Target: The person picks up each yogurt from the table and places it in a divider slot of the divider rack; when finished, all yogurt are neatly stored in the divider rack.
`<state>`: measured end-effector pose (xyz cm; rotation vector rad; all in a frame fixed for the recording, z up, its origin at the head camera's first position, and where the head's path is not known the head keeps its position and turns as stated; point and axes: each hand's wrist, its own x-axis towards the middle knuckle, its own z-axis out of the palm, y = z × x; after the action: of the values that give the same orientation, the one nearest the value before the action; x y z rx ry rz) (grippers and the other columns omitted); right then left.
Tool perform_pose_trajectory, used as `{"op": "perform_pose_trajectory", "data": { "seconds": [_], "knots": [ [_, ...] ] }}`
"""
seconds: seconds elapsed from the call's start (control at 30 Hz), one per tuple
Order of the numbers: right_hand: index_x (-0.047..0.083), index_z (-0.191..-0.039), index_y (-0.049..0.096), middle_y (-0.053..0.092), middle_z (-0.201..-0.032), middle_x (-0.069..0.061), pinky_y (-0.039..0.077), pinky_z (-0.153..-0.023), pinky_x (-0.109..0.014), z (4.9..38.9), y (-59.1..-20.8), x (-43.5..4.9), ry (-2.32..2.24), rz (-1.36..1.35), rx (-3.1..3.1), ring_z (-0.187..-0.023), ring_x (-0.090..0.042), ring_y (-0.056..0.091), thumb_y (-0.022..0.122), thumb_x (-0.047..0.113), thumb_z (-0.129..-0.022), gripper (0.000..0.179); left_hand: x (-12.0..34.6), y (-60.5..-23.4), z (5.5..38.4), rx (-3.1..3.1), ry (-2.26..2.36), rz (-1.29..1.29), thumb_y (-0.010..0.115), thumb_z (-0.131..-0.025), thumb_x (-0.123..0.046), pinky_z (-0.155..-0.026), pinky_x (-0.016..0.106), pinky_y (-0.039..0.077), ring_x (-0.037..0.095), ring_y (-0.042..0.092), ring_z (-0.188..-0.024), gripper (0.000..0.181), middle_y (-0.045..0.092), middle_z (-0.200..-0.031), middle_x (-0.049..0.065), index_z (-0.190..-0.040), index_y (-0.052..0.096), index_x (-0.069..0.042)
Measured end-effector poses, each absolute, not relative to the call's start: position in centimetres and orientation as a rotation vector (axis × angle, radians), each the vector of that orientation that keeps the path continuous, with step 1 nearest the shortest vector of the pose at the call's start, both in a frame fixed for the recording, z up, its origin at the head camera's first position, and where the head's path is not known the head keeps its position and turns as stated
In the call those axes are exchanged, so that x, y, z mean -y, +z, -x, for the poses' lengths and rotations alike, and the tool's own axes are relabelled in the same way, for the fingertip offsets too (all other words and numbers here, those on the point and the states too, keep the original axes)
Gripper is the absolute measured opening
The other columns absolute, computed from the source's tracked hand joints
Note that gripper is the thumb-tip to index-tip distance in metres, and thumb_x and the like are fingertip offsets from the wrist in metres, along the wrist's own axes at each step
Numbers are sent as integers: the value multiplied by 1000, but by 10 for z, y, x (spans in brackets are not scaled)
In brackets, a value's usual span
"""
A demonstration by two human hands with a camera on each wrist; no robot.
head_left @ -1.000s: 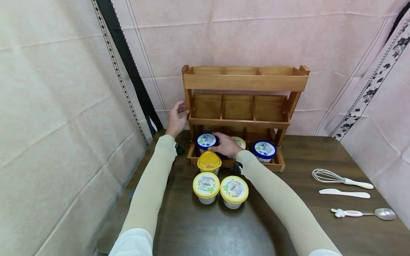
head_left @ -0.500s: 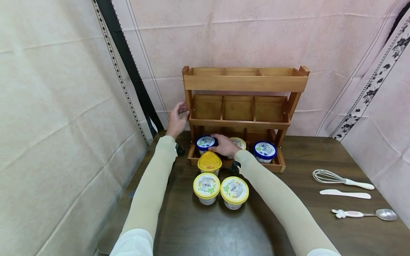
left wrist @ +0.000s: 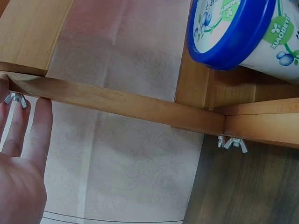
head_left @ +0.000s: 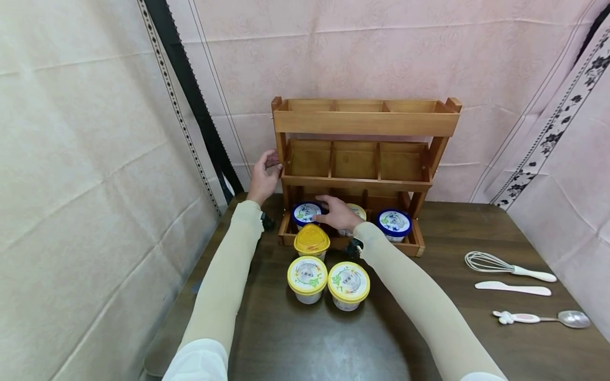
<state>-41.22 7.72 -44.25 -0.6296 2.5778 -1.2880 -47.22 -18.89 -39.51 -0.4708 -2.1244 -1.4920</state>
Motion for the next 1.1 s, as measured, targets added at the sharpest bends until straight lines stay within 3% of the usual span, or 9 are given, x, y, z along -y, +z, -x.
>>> {"op": "perform_pose_trajectory", "data": {
  "seconds": [0.27,0.77,1.1],
  "knots": [
    [9,-162,39,38,-169,-14,41,-123,-53,402,-431,-89,-1378,653,-2543,-155,-36,41,72,24,-102,70,190,-396,474,2112,-1497,480,63,-105,-5,-115,43,49,28,64,-125,42,64,-134,13,-146,55,-10],
    [19,-158,47,54,-158,-11,40,-122,-60,377,-423,-114,-1448,739,-2595,-147,-34,51,73,39,-101,65,189,-396,472,2108,-1511,473,64,-105,-6,-116,45,48,30,64,-125,41,64,-134,14,-145,56,-10],
    [23,-155,50,61,-151,-7,50,-115,-56,355,-424,-132,-1474,754,-2631,-142,-36,56,73,39,-101,60,185,-394,471,2077,-1530,468,61,-104,1,-118,52,44,38,62,-127,42,62,-135,22,-146,54,-3]
  ]
}}
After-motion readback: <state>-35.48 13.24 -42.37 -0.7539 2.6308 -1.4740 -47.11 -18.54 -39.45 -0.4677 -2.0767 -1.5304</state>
